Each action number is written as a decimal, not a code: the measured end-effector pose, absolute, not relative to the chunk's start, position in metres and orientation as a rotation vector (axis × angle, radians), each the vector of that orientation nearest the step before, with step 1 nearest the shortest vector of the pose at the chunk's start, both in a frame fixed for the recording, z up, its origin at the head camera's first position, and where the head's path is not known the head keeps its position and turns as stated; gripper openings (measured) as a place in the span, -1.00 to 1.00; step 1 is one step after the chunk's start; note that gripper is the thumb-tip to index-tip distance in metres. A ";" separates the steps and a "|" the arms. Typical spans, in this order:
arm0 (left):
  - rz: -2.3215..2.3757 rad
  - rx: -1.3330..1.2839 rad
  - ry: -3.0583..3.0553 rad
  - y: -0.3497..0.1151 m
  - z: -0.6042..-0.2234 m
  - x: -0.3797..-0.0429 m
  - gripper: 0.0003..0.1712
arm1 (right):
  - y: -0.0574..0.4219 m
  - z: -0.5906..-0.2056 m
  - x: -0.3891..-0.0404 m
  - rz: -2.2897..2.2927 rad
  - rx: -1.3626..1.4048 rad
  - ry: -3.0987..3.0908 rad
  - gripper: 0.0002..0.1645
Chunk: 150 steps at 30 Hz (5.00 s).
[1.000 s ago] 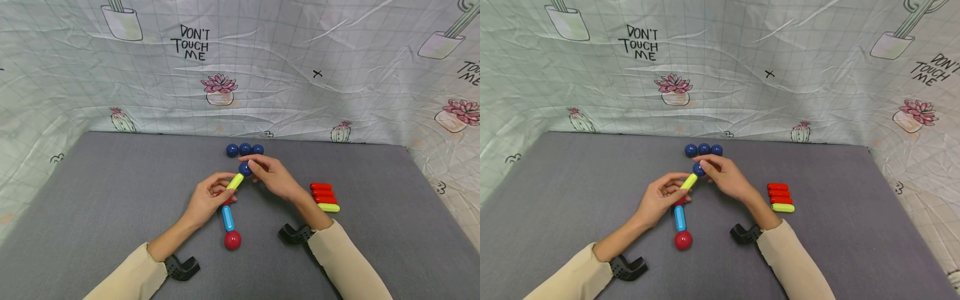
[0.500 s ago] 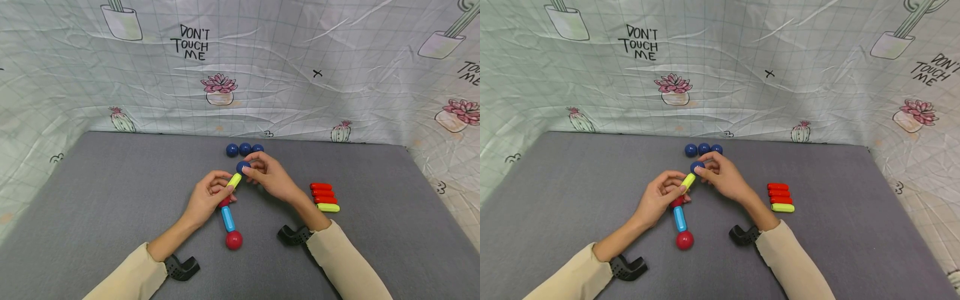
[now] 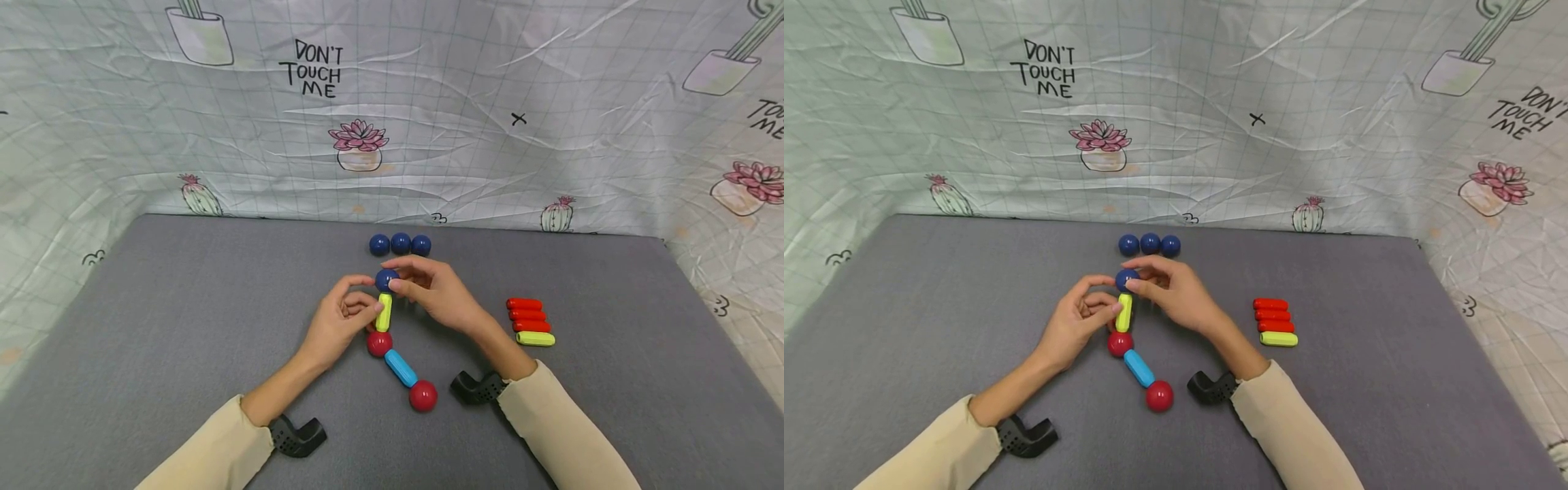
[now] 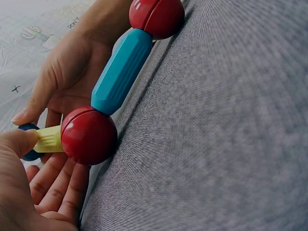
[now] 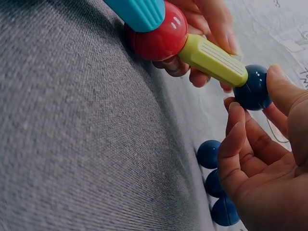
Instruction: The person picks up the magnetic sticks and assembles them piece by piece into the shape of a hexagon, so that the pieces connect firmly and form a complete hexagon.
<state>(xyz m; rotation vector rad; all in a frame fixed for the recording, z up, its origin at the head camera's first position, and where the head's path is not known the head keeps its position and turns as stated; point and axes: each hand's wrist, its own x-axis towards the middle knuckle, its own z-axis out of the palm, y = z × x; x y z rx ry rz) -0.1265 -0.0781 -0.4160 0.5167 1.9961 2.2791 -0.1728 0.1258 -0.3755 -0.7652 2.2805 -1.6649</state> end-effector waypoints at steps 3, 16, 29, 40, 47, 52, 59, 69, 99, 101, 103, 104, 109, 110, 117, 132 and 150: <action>2.296 0.520 1.962 -0.078 -0.416 -0.126 -0.54 | 0.125 -0.375 -0.173 -1.660 -0.766 2.269 -0.61; 2.316 0.493 1.950 -0.077 -0.415 -0.126 -0.46 | 0.124 -0.373 -0.170 -1.562 -0.759 2.312 -0.71; 2.280 0.468 2.014 -0.076 -0.415 -0.126 -0.45 | 0.181 -0.345 -0.169 -1.309 -0.730 2.596 -0.66; 2.298 0.442 2.012 -0.077 -0.416 -0.126 -0.47 | 0.274 -0.341 -0.174 -1.176 -0.600 2.640 -0.59; 2.304 0.448 1.991 -0.077 -0.416 -0.127 -0.48 | 0.317 -0.359 -0.172 -1.083 -0.465 2.612 -0.54; 2.316 0.448 1.986 -0.077 -0.415 -0.127 -0.49 | 0.334 -0.362 -0.173 -1.089 -0.417 2.607 -0.54; 2.315 0.456 1.968 -0.077 -0.414 -0.127 -0.48 | 0.340 -0.366 -0.175 -1.075 -0.423 2.552 -0.61; 2.290 0.452 1.993 -0.077 -0.414 -0.126 -0.48 | 0.334 -0.369 -0.176 -1.035 -0.416 2.538 -0.68; 2.280 0.440 2.000 -0.077 -0.415 -0.127 -0.48 | 0.316 -0.361 -0.174 -1.071 -0.456 2.574 -0.68; 2.278 0.444 2.005 -0.077 -0.415 -0.127 -0.48 | 0.314 -0.360 -0.174 -1.095 -0.464 2.555 -0.68; 2.279 0.450 2.007 -0.077 -0.415 -0.127 -0.48 | 0.311 -0.359 -0.173 -1.111 -0.469 2.547 -0.68; 2.281 0.453 2.006 -0.077 -0.415 -0.127 -0.48 | 0.309 -0.359 -0.173 -1.113 -0.478 2.551 -0.68; 2.288 0.479 2.008 -0.077 -0.416 -0.128 -0.49 | 0.298 -0.356 -0.171 -1.110 -0.550 2.638 -0.70; 2.289 0.482 2.007 -0.077 -0.416 -0.128 -0.49 | 0.295 -0.356 -0.170 -1.118 -0.569 2.654 -0.71; 2.292 0.475 2.007 -0.077 -0.415 -0.128 -0.48 | 0.270 -0.357 -0.166 -1.232 -0.628 2.668 -0.72; 2.296 0.452 1.985 -0.076 -0.415 -0.128 -0.48 | 0.220 -0.358 -0.167 -1.344 -0.636 2.568 -0.73; 2.274 0.431 1.999 -0.077 -0.413 -0.127 -0.49 | 0.165 -0.344 -0.180 -1.273 -0.764 2.504 -0.69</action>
